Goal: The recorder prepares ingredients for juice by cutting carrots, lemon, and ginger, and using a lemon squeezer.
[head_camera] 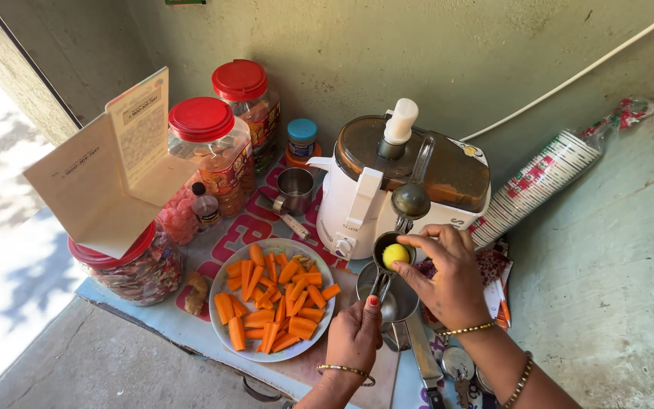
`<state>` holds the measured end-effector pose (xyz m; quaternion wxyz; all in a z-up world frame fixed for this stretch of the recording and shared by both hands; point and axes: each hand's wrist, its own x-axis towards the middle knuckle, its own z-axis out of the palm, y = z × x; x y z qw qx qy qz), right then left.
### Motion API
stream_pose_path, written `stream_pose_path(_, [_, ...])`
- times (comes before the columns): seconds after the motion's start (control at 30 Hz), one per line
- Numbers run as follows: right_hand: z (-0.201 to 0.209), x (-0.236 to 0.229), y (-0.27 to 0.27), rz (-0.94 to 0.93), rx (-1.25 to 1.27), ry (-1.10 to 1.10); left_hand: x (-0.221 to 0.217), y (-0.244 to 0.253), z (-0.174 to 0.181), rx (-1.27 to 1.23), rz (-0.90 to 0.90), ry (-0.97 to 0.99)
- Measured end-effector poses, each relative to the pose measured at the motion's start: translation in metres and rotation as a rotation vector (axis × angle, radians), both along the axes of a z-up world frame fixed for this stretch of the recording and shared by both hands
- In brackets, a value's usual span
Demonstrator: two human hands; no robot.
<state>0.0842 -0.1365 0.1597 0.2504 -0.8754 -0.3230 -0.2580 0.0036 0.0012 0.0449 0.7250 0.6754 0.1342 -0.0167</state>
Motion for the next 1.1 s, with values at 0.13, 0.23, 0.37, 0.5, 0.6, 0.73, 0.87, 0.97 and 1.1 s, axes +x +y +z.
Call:
stream_pose_path(0.13, [0.011,-0.003,-0.004,-0.108,-0.079,0.086,-0.003,-0.001,0.006,0.044,-0.01,-0.012])
stream_pose_path(0.23, [0.017,-0.001,-0.008,-0.156,-0.135,0.207,-0.006,-0.004,0.006,0.079,-0.015,-0.028])
stream_pose_path(0.37, [0.034,0.0,-0.004,-0.148,-0.224,0.318,-0.011,-0.003,0.011,0.115,-0.025,-0.047])
stream_pose_path(0.5, [0.04,-0.003,-0.001,-0.111,-0.269,0.206,-0.015,0.001,0.009,0.131,-0.019,-0.076])
stream_pose_path(0.6, [0.002,0.024,-0.027,-0.029,-0.135,0.314,-0.018,0.004,0.005,0.081,-0.017,-0.083])
stream_pose_path(0.73, [-0.047,0.067,-0.058,-0.218,0.466,1.02,-0.025,0.011,-0.018,-0.034,-0.027,-0.08])
stream_pose_path(0.87, [-0.023,0.091,-0.041,-0.156,1.212,1.433,-0.042,0.027,-0.058,-0.241,-0.082,-0.057])
stream_pose_path(0.97, [0.0,0.103,-0.041,-0.016,1.302,1.623,-0.055,0.041,-0.09,-0.308,-0.152,-0.038])
stream_pose_path(1.1, [-0.02,0.12,-0.059,0.259,1.236,1.611,-0.067,0.046,-0.099,-0.13,-0.172,-0.049])
